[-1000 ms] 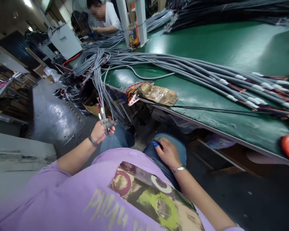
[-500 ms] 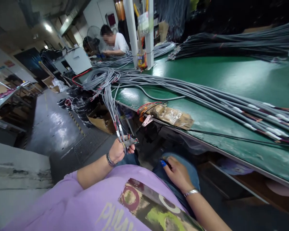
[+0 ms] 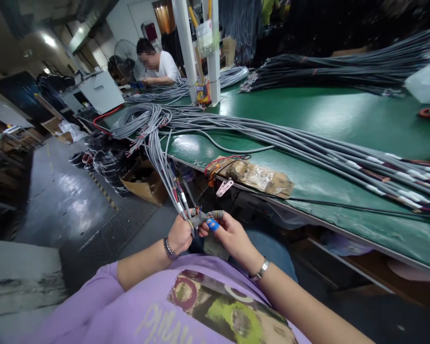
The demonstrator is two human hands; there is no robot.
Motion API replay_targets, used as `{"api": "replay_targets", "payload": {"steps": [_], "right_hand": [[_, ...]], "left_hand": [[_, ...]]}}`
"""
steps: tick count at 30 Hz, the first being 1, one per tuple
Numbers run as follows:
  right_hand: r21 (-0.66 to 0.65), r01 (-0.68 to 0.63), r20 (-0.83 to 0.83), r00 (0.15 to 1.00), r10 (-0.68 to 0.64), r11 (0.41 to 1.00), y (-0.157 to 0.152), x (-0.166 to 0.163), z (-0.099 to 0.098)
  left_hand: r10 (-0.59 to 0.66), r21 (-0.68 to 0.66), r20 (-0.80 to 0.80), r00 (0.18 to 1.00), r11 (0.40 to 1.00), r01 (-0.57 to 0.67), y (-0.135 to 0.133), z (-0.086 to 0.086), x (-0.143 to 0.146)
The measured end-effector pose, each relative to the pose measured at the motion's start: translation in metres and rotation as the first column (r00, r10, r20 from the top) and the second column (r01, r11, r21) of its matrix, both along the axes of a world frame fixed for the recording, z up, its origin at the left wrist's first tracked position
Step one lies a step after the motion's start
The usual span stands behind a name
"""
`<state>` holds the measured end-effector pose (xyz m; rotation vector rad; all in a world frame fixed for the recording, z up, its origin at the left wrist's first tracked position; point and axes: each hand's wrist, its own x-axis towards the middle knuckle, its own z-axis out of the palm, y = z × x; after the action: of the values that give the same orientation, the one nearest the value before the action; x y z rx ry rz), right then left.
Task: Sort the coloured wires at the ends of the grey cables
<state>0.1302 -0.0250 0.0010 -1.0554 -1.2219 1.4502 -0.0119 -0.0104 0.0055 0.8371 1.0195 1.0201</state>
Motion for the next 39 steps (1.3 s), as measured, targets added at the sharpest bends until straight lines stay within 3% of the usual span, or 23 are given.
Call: {"api": "replay_targets", "payload": {"steps": [9,16,20,24,29,34,39], "right_hand": [[0.173,0.194,0.086,0.974,-0.211,0.966,0.003,-0.006,-0.01],[0.12,-0.004,0.12,0.993,-0.01,0.993,0.015,0.005,0.004],[0.182,0.025,0.238,0.969,-0.069,0.983,0.021,0.01,0.004],[0.074,0.122,0.151,0.98,-0.132,0.99,0.019,0.01,-0.001],[0.002,0.127,0.007,0.992,-0.127,0.992,0.013,0.014,-0.007],[-0.167,0.136,-0.235,0.957,-0.173,0.977,0.027,0.029,-0.014],[-0.355,-0.015,-0.35,0.929,-0.118,0.935,0.057,0.036,-0.006]], "left_hand": [[-0.023,0.006,0.012,1.0,1.0,0.022,0.004,-0.018,-0.002],[-0.193,0.038,-0.039,0.98,0.98,0.194,0.001,-0.006,-0.004],[-0.168,0.058,-0.07,0.983,0.983,0.172,-0.001,-0.001,-0.002],[-0.049,0.022,-0.008,0.999,0.999,0.049,0.0,-0.006,0.004],[0.048,-0.037,0.055,0.997,0.998,-0.046,0.006,0.001,0.01],[0.033,-0.052,0.069,0.997,0.998,-0.029,0.012,0.018,0.016],[-0.041,-0.052,0.063,0.997,0.998,0.045,0.022,0.025,0.022]]}}
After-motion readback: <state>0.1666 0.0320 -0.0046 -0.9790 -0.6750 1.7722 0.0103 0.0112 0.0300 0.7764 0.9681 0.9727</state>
